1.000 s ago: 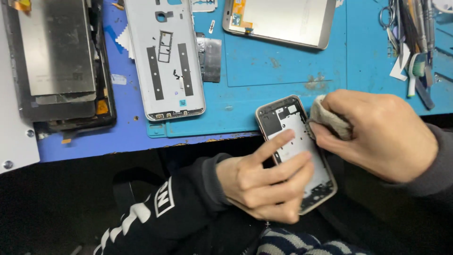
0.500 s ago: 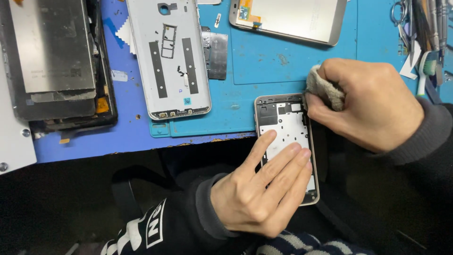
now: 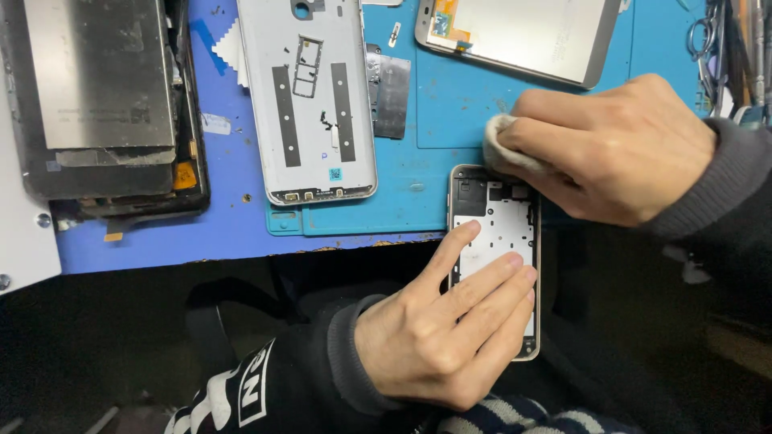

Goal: The recorder is cleaning and assembling internal components of a smartphone frame on a repair workbench.

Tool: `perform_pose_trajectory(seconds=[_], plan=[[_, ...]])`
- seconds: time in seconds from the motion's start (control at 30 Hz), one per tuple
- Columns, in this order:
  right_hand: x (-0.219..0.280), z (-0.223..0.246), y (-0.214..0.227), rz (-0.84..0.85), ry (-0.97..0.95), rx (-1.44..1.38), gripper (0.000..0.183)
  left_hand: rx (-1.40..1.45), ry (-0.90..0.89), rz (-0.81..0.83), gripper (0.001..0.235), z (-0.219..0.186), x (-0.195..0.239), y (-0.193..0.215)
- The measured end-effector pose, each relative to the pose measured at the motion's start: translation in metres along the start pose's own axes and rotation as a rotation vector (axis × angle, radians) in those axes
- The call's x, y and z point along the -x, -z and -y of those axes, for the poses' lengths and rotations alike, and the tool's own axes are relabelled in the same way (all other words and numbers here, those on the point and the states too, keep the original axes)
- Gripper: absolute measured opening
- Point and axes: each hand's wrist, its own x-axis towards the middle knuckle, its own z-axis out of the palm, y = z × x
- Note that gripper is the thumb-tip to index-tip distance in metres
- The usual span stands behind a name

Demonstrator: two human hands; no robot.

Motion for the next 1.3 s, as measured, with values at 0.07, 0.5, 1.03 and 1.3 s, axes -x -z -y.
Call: perform_pose_trajectory(seconds=[0.07,0.5,1.03,1.3], plan=[[0.002,0.003,0.005,0.023,-0.070,-0.023,0.029,-0.008,0.015,0.005,0.025,0.000,0.002,0.001],[-0.020,0.013,0.002,-0.060,-0.012,-0.085,0.030,-0.020,-0.015,0.005,0.031,0.001,0.004,0.002],[-0.019,0.009,0.003,-0.047,0.017,0.044,0.026,-0.017,0.016,0.021,0.026,-0.004,0.005,0.000],[-0.015,0.009,-0.001,-0.068,-0.025,-0.012,0.025,-0.021,0.014,0.040,0.027,-0.005,0.009,-0.003]])
